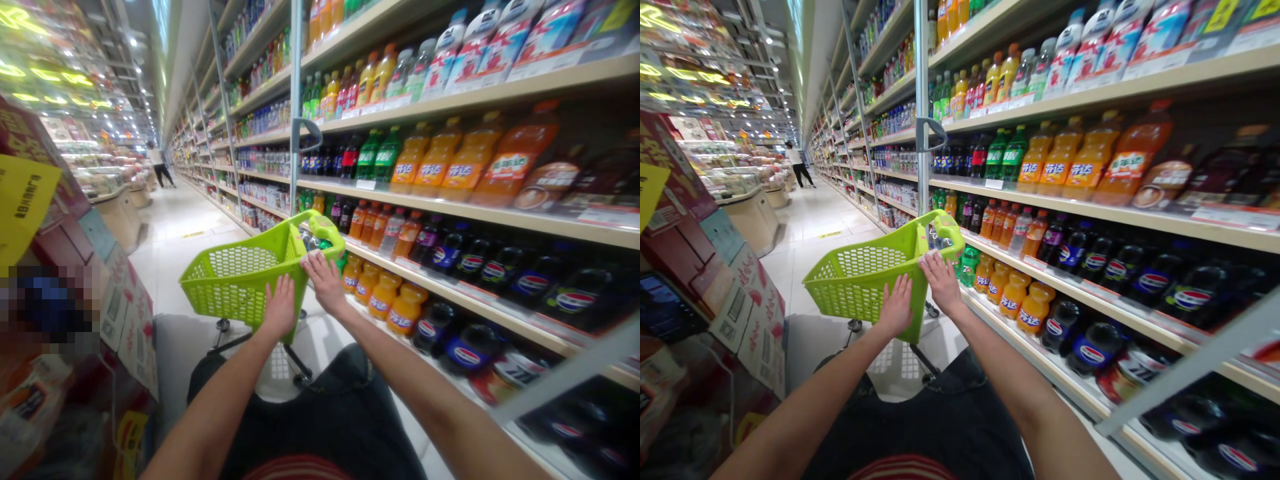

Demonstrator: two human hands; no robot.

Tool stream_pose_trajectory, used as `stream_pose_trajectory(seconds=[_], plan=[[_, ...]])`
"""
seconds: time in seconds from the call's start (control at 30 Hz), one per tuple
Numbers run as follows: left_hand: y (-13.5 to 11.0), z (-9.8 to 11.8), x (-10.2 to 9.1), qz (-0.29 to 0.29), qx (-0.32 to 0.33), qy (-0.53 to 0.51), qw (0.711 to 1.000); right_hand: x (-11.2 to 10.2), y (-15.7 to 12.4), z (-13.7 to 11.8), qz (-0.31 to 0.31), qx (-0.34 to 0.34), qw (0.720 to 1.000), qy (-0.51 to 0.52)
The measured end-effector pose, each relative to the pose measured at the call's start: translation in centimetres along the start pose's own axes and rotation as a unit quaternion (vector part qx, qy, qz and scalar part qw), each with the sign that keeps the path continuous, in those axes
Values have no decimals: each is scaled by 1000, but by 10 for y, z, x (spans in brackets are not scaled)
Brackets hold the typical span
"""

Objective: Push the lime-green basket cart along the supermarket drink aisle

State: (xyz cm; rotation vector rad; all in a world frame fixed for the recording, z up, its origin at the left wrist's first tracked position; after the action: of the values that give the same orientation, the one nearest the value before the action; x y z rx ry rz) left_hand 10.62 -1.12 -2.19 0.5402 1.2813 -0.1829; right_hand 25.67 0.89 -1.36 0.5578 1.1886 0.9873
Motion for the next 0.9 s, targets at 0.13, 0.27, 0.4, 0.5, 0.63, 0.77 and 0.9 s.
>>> stream_pose_trajectory(seconds=[0.13, 0.27, 0.4, 0.5, 0.63, 0.77, 0.9], plan=[[0, 5, -2, 3, 16, 5, 1000, 11, -31, -12, -35, -54, 998, 8], [4, 5, -8, 9, 11, 1, 1000, -2, -24, -7, -12, -25, 999, 22], [19, 5, -19, 36, 0, -6, 999, -16, 18, 25, -1, 29, 1000, 8], [32, -2, -25, 38, -37, -16, 998, -11, 39, 58, -60, -11, 998, 4], [39, -22, -27, -3, -121, -40, 992, 1, 43, 99, -96, 56, 994, -17], [36, -32, -25, -26, -142, -39, 989, 8, 39, 105, -88, 121, 989, 5], [35, -27, -26, -30, -144, -41, 988, 5, 34, 76, -44, 53, 996, 50]])
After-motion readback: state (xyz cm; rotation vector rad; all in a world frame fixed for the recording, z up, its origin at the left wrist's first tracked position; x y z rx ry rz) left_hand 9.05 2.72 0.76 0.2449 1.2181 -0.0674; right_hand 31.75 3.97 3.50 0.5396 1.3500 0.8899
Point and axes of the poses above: each hand's wrist, its own y-axis towards the middle knuckle, its own x-axis out of the palm, z = x × y, the point moved 2 cm from there along y, towards the middle knuckle, and after that the axes turned 15 degrees about -y, right-handed, at the moved point
